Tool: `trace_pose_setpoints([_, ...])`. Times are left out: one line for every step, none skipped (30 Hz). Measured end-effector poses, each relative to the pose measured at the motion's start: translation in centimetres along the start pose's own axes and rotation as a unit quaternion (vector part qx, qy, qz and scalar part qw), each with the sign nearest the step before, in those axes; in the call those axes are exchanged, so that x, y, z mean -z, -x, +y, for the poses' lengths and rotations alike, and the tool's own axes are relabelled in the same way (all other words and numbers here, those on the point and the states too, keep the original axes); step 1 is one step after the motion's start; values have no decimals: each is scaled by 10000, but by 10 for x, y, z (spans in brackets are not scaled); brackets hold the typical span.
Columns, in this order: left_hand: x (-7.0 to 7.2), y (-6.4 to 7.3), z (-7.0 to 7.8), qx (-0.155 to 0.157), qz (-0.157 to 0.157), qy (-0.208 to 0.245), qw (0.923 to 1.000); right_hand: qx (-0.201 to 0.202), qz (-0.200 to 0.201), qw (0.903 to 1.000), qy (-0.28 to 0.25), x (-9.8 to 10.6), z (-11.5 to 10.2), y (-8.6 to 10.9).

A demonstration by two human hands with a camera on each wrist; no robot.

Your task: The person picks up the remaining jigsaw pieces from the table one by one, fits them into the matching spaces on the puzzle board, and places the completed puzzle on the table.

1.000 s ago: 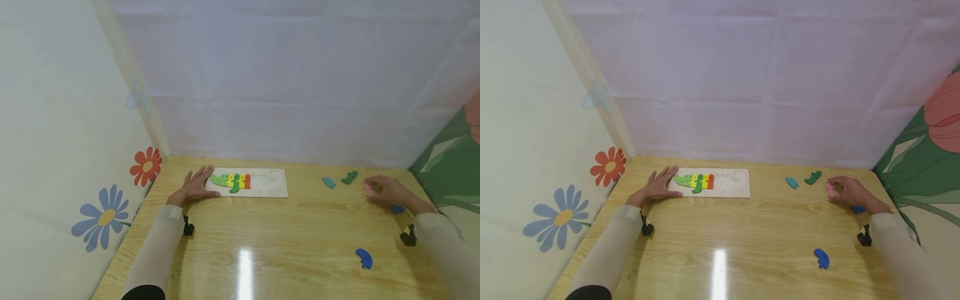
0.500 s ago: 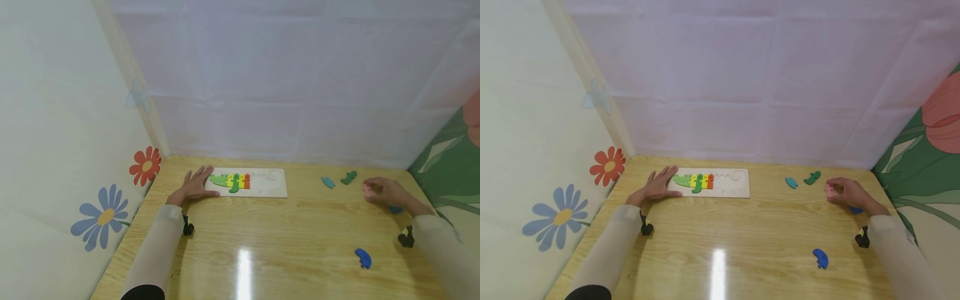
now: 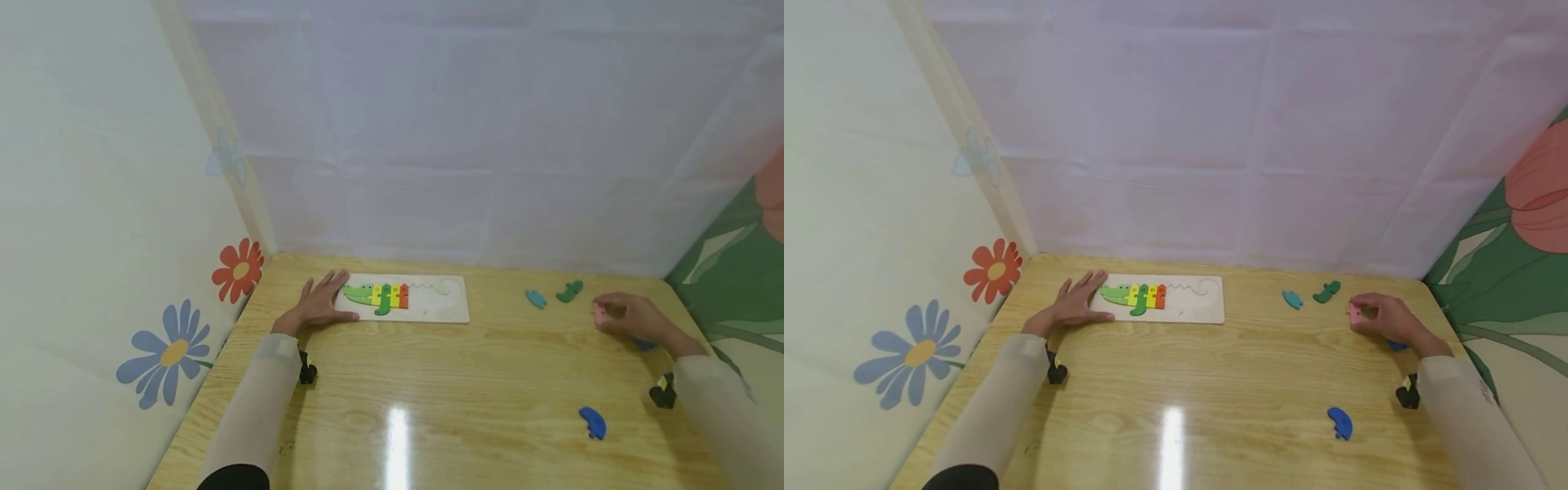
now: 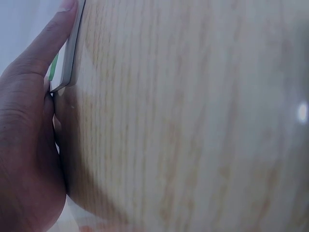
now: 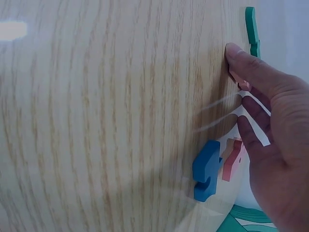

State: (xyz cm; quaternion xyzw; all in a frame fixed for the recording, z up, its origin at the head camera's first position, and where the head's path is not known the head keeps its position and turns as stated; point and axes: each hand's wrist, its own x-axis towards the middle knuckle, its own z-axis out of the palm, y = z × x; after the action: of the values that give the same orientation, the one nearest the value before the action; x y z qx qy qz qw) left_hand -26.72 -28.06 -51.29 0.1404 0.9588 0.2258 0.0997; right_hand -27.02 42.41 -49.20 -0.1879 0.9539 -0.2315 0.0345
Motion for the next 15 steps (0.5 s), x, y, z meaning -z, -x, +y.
trace_pose_setpoints([0,0,0,-3,3,7,10000,-5,12,10000,8,0,0,0])
trace_pose_setpoints([0,0,0,2,-8,7,10000,-14,17,10000,-1,-1,1,0])
trace_pose_setpoints([-1,0,0,6,-24,7,10000,-35,38,10000,13,-1,1,0])
trace_pose_setpoints([-1,0,0,16,-37,10,10000,-42,45,10000,16,-2,1,0])
trace_pose_setpoints([-1,-1,0,9,-33,3,10000,-48,59,10000,37,-2,1,1])
trace_pose_setpoints([-1,-1,0,15,-43,8,10000,-44,70,10000,49,-3,0,1])
trace_pose_setpoints([-1,-1,0,22,-47,8,10000,-49,89,9999,53,-3,0,1])
trace_pose_setpoints([-1,-1,0,33,-56,6,10000,-46,100,9999,61,-3,0,1])
trace_pose_setpoints([-1,-1,0,30,-49,5,10000,-24,141,9999,93,-4,0,2])
trace_pose_setpoints([-1,-1,0,28,-37,6,10000,7,167,9998,104,-4,0,2])
trace_pose_setpoints([0,-1,0,24,-27,3,10000,34,194,9997,145,-4,0,2])
trace_pose_setpoints([0,0,0,31,-31,14,10000,39,202,9997,151,-4,0,3])
trace_pose_setpoints([0,0,0,24,-19,17,10000,42,212,9996,160,-5,-1,3])
trace_pose_setpoints([0,0,1,17,-10,18,10000,56,222,9996,174,-5,-1,3])
trace_pose_setpoints([0,0,1,8,-1,19,10000,67,232,9995,194,-5,-1,4])
